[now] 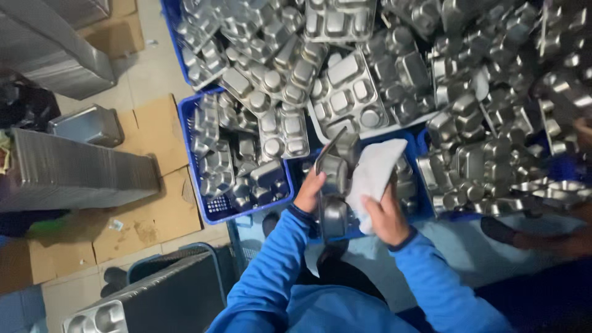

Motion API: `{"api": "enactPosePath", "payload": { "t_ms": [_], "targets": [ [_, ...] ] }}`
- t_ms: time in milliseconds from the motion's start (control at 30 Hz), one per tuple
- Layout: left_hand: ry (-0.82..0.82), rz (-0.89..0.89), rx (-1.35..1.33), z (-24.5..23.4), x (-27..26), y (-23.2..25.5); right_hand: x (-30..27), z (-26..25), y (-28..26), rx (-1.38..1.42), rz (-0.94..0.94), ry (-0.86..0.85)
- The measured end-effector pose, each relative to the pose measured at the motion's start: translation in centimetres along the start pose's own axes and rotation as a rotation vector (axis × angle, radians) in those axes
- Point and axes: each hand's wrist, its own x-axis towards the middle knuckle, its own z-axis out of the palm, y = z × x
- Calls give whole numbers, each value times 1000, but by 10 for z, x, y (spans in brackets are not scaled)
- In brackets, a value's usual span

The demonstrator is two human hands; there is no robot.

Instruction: The person repeatedly picks up stainless steel compartmentalized trays from a large pile in a blue crate, wipes them with a white cloth, and places them into a black crate. The process is continuous and repetitive throughout the clip.

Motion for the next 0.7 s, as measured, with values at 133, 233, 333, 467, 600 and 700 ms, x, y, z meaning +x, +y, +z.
{"api": "enactPosePath", "payload": {
  "t_ms": [133, 233, 333, 467, 600, 700],
  "targets": [
    [-101, -78, -221, 6, -8, 17, 37, -34, -116, -342, -440, -396],
    [-157, -165, -447, 13, -21, 33, 70, -16, -153, -560, -776, -308],
    [-256, -96, -399, 14, -27, 65, 81, 19, -162, -438, -799, -57],
    [-303, 187, 161, 5, -22, 115, 66, 84, -158, -84, -358, 318],
    [-270, 373, 483, 0, -12, 154, 54, 112, -156, -162, -271, 230],
    [-34, 39, -127, -3, -3, 168, 39, 114, -158, -232, -376, 67]
  ]
}}
